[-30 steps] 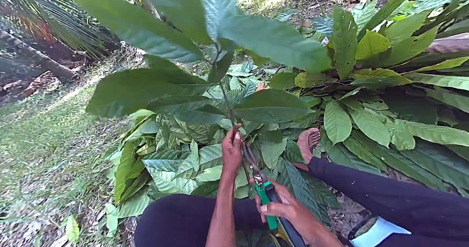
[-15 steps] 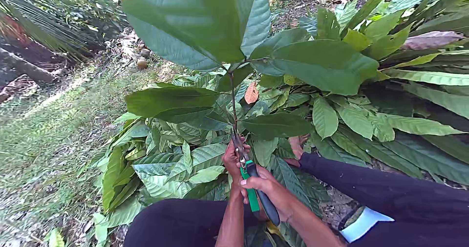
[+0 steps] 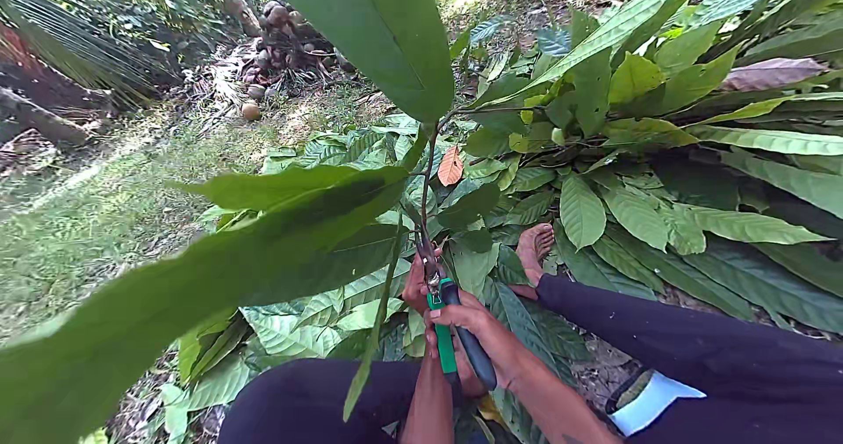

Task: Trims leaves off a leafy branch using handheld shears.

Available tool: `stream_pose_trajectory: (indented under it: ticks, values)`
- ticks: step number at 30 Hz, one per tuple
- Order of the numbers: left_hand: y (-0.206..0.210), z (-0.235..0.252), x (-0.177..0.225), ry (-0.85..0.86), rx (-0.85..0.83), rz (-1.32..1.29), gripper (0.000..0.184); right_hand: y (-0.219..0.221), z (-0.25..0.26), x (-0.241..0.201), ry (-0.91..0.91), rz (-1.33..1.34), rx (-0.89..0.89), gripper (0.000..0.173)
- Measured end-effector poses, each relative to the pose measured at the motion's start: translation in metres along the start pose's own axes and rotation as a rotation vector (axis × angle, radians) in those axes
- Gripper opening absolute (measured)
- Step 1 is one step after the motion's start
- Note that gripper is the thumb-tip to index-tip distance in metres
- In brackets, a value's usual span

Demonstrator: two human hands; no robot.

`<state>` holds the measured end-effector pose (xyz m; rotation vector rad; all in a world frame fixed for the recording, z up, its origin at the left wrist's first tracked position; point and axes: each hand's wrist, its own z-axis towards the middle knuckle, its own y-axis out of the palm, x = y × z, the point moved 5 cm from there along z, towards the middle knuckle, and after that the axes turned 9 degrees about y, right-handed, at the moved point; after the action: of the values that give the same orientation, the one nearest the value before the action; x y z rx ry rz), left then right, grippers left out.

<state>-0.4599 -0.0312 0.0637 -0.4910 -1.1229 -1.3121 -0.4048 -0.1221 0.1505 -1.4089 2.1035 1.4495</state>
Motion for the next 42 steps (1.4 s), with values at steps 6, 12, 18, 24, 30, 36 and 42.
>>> stream_pose_trajectory:
  ticks: [6,12,18,24,30,36,42]
  values:
    - [0.001,-0.014,0.009,-0.136,-0.04,-0.288,0.027,-0.001,0.0,-0.001,-0.012,-0.05,-0.004,0.041]
    - [0.034,-0.006,0.13,-0.209,-0.048,0.02,0.027,-0.003,-0.012,0.003,-0.166,-0.158,0.086,0.071]
    - [0.031,-0.011,0.127,-0.289,-0.036,0.019,0.02,-0.006,-0.011,0.008,-0.198,-0.132,0.124,0.045]
    - [0.013,-0.018,0.036,-0.21,0.003,0.029,0.024,-0.004,-0.006,0.023,-0.178,-0.153,0.079,0.04]
    - [-0.008,-0.01,0.016,0.024,-0.084,0.037,0.03,-0.013,-0.015,0.019,-0.174,-0.324,0.158,0.073]
    - [-0.008,-0.012,0.007,0.029,-0.078,-0.098,0.03,-0.015,-0.001,0.004,-0.109,-0.321,0.167,0.054]
    - [-0.01,-0.016,0.0,0.062,-0.074,-0.118,0.028,-0.014,0.006,-0.001,-0.144,-0.329,0.194,0.056]
